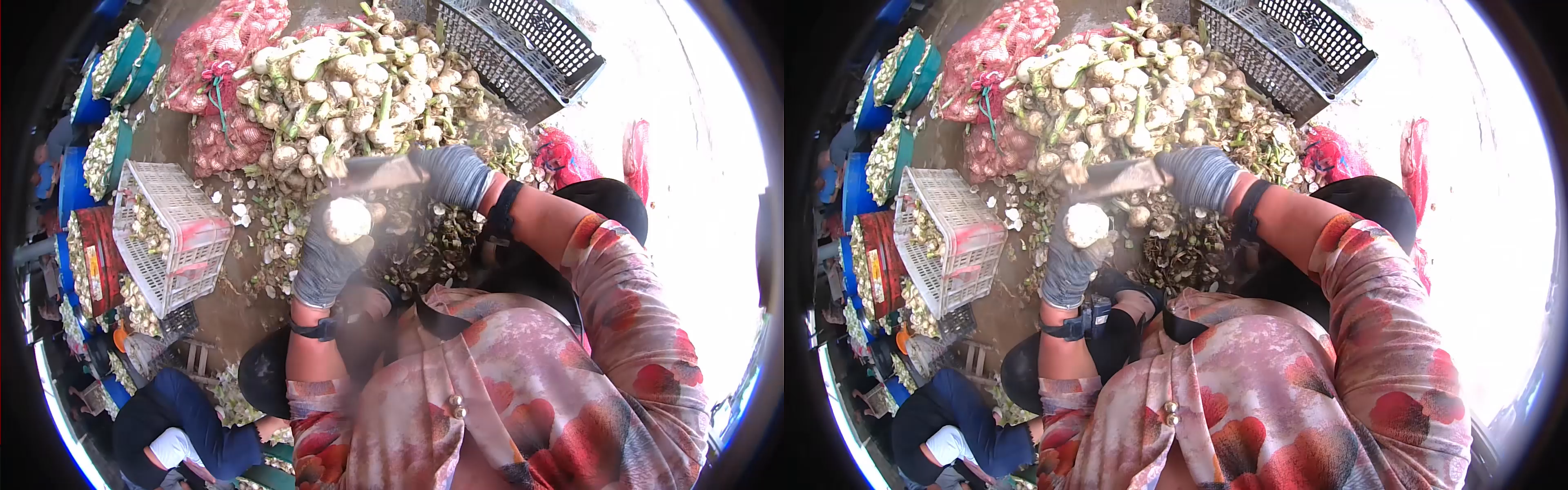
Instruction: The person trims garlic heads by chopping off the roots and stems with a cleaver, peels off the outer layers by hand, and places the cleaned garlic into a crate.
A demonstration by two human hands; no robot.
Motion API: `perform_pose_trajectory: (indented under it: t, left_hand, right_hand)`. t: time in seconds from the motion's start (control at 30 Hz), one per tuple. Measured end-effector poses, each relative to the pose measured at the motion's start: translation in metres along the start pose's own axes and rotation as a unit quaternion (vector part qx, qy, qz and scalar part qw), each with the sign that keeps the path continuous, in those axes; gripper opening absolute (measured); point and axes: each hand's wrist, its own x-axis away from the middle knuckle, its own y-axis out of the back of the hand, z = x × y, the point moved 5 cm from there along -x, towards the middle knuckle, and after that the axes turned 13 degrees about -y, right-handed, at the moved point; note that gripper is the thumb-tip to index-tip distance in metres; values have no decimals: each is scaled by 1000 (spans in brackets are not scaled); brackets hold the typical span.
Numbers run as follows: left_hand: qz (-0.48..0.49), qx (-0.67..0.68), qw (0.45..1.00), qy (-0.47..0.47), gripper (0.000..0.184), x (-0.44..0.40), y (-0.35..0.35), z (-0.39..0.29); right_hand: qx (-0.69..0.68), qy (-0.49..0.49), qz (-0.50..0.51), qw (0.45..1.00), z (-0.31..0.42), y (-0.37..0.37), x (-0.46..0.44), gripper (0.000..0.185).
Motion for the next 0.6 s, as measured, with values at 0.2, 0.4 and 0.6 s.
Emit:
perform_pose_trajectory:
  t: [0.2,0.4,0.6]
  left_hand:
    - [-7,6,1000,-7,58,-6,13,1]
    - [-83,-46,987,-127,67,-15,-5,-8]
    - [105,-348,931,-36,44,-21,-4,24]
  right_hand:
    - [-434,-16,24,901,7,-8,-4,48]
    - [-449,10,86,889,58,11,8,44]
    - [-226,109,-1,968,64,12,13,46]
